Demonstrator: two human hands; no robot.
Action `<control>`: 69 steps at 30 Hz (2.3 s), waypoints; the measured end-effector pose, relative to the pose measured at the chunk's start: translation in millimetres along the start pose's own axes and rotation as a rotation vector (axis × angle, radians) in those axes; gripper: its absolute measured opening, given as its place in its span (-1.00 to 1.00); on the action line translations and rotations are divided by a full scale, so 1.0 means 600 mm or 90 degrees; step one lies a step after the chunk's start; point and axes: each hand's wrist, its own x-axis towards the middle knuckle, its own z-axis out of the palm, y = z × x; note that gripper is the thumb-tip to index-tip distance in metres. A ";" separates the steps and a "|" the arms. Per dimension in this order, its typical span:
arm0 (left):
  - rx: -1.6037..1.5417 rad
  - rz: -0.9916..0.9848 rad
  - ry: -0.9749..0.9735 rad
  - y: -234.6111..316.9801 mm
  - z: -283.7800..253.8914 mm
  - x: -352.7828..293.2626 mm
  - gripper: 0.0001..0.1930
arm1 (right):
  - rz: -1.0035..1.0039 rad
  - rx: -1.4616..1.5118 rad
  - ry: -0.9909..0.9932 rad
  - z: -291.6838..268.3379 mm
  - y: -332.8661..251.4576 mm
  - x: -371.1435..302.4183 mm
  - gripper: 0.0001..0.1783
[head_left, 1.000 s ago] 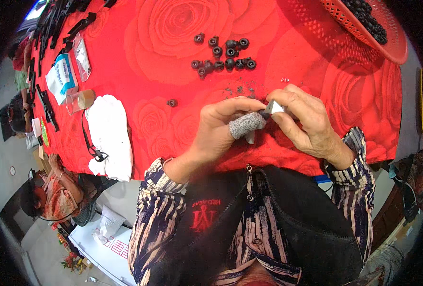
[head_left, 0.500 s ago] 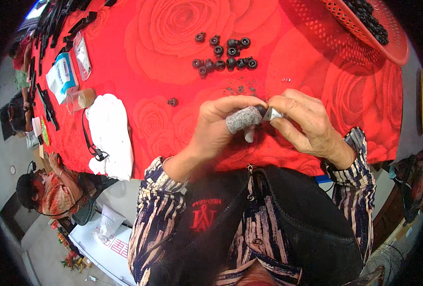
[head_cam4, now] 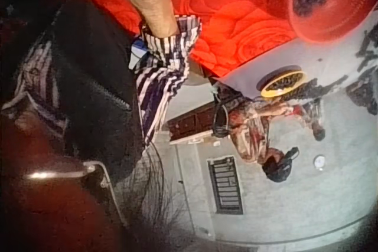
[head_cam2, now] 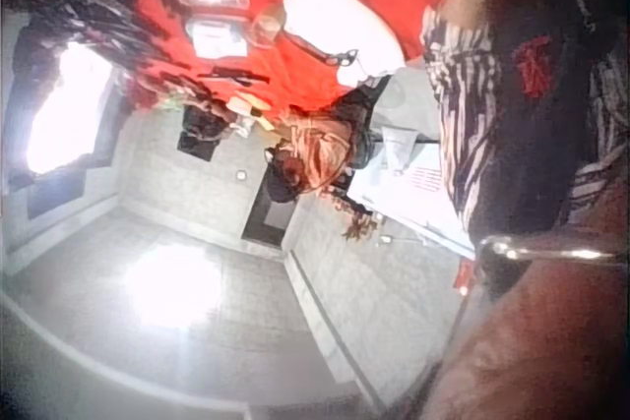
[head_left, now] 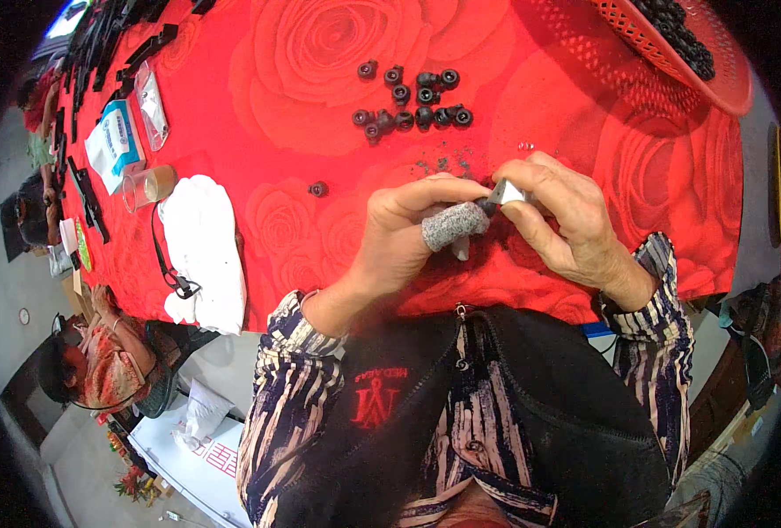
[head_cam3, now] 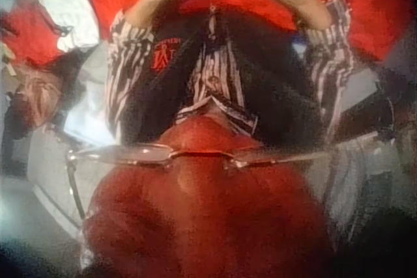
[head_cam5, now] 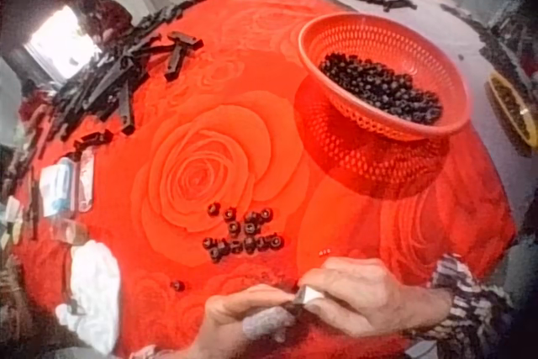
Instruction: The person trims excess material from small black plastic components using a small blade, working on the pieces one at a time.
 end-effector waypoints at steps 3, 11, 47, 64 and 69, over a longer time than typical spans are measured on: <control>-0.009 -0.016 -0.016 0.000 -0.004 0.000 -0.78 | -0.001 -0.001 0.000 -0.001 0.001 -0.001 -0.72; -0.004 -0.014 -0.012 -0.002 0.000 -0.004 -0.78 | 0.001 0.000 -0.009 -0.003 0.001 -0.003 -0.74; -0.149 -0.133 -0.016 0.003 0.000 0.000 -0.81 | -0.164 -0.029 0.047 0.006 -0.002 0.006 -0.51; -0.079 -0.125 -0.079 -0.005 -0.009 -0.002 -0.73 | -0.313 -0.173 0.123 0.021 0.014 -0.015 -0.50; -0.184 -0.166 -0.045 -0.001 -0.014 -0.002 -0.78 | -0.230 -0.052 -0.002 0.005 -0.009 -0.005 -0.58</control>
